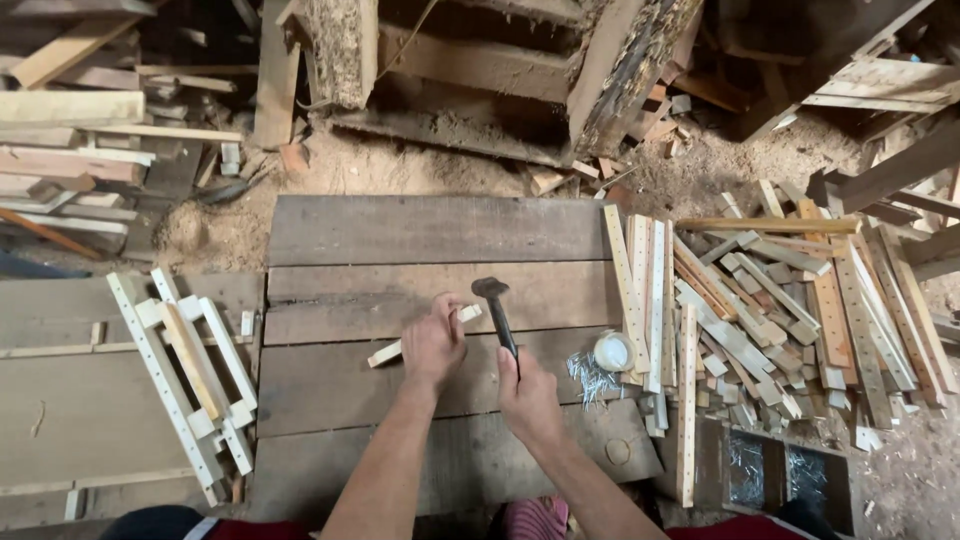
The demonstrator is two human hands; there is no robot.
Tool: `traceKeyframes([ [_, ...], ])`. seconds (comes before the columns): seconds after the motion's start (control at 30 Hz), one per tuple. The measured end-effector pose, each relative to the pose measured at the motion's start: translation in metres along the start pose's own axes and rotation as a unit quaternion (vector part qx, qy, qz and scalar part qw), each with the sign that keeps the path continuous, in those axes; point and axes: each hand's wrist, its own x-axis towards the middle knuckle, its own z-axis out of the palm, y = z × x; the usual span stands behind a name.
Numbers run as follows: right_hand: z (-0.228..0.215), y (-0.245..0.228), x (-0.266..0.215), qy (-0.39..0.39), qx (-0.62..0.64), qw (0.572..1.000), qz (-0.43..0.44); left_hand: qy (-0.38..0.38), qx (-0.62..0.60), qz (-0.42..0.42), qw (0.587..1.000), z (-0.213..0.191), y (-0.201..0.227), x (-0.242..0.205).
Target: Assembling small wooden frames by hammering nails into wooden slats
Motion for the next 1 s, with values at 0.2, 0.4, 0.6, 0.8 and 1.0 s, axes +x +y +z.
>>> traceKeyframes([
  [0.2,0.015,0.027,0.01,-0.031,-0.02,0.999,-0.021,0.019,0.047,0.009,0.999,0.009,-0.005,0.003],
  [0.4,0.009,0.023,0.012,-0.08,0.024,0.988,0.133,0.025,0.021,0.055,0.998,0.013,-0.013,0.003],
  [0.6,-0.013,0.027,0.007,-0.038,0.131,0.965,0.222,0.016,0.105,0.091,0.99,0.032,-0.023,0.011],
  [0.8,-0.026,0.125,0.008,0.08,-0.129,0.973,0.174,0.041,0.094,0.12,0.987,0.042,-0.009,0.006],
  [1.0,-0.055,0.121,0.002,0.082,-0.077,0.94,0.321,0.06,0.066,0.149,0.985,0.051,-0.008,0.009],
])
